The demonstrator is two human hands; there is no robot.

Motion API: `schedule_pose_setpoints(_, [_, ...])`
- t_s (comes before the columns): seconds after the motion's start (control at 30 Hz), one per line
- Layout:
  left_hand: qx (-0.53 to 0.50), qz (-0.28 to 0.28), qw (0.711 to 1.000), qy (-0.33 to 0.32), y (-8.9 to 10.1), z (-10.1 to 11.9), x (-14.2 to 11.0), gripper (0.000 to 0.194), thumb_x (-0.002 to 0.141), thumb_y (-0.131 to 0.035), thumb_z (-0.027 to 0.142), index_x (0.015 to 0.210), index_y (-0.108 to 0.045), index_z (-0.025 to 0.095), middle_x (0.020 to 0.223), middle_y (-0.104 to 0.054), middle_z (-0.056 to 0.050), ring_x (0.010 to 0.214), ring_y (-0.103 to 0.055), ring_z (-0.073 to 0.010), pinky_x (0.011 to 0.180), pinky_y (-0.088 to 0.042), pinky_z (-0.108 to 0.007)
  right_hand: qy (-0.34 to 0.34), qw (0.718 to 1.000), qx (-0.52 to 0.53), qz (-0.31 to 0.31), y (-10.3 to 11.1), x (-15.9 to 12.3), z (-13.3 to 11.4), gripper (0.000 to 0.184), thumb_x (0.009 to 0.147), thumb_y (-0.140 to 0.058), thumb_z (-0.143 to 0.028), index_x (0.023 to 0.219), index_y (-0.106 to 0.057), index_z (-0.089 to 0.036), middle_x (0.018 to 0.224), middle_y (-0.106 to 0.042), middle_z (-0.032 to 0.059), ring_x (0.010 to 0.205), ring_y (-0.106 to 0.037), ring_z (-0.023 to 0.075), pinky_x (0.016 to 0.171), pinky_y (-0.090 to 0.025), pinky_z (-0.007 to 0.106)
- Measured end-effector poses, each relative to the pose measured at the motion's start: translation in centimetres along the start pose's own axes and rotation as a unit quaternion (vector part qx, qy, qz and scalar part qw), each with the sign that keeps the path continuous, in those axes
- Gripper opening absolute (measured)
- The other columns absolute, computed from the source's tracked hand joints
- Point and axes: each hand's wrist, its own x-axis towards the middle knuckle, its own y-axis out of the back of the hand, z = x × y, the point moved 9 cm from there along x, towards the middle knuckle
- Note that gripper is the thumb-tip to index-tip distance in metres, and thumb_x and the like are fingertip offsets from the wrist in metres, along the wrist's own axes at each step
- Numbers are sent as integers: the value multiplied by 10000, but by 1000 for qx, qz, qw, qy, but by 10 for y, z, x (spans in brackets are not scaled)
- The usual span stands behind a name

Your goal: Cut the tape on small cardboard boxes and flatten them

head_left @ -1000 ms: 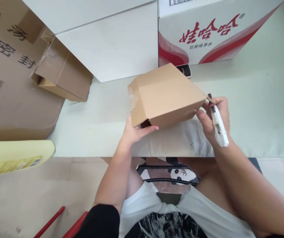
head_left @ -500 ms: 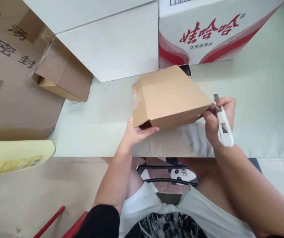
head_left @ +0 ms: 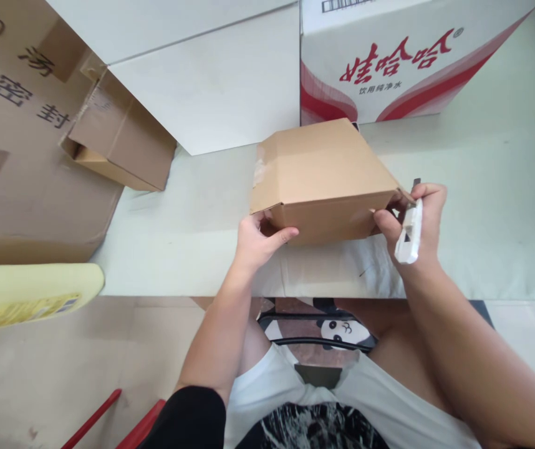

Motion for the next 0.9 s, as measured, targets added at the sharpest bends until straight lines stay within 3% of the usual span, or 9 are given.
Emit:
schedule_pose_setpoints(0.2, [4, 14, 1000, -3, 3, 3, 2, 658, 553, -904, 722, 717, -526, 208, 690, -595, -1, 643, -597, -143, 542, -472, -258, 20, 999, -33, 22, 4, 1, -1, 616, 713, -872, -504, 1001, -356, -330, 797, -548, -21, 622, -523, 183, 535, -440, 349])
schedule_pose_setpoints(0.57, [-4, 37, 999, -4, 5, 3, 2, 664, 559, -902, 712, 727, -498, 212, 696, -609, -5, 661, -617, -153, 563, -483, -264, -14, 1000, -19, -11, 0, -1, 2, 537, 756, -840, -463, 980, -378, -306, 789, -599, -71, 580, -558, 136, 482, -419, 267])
schedule_pose_setpoints(0.9, [13, 21, 1000, -9, 2, 4, 2, 647, 603, -865, 733, 744, -512, 209, 734, -637, -23, 724, -658, -173, 627, -528, -282, -28, 999, -11, -14, 1, 0, 0, 522, 760, -837, -489, 959, -392, -304, 786, -559, -54, 571, -538, 129, 460, -430, 260])
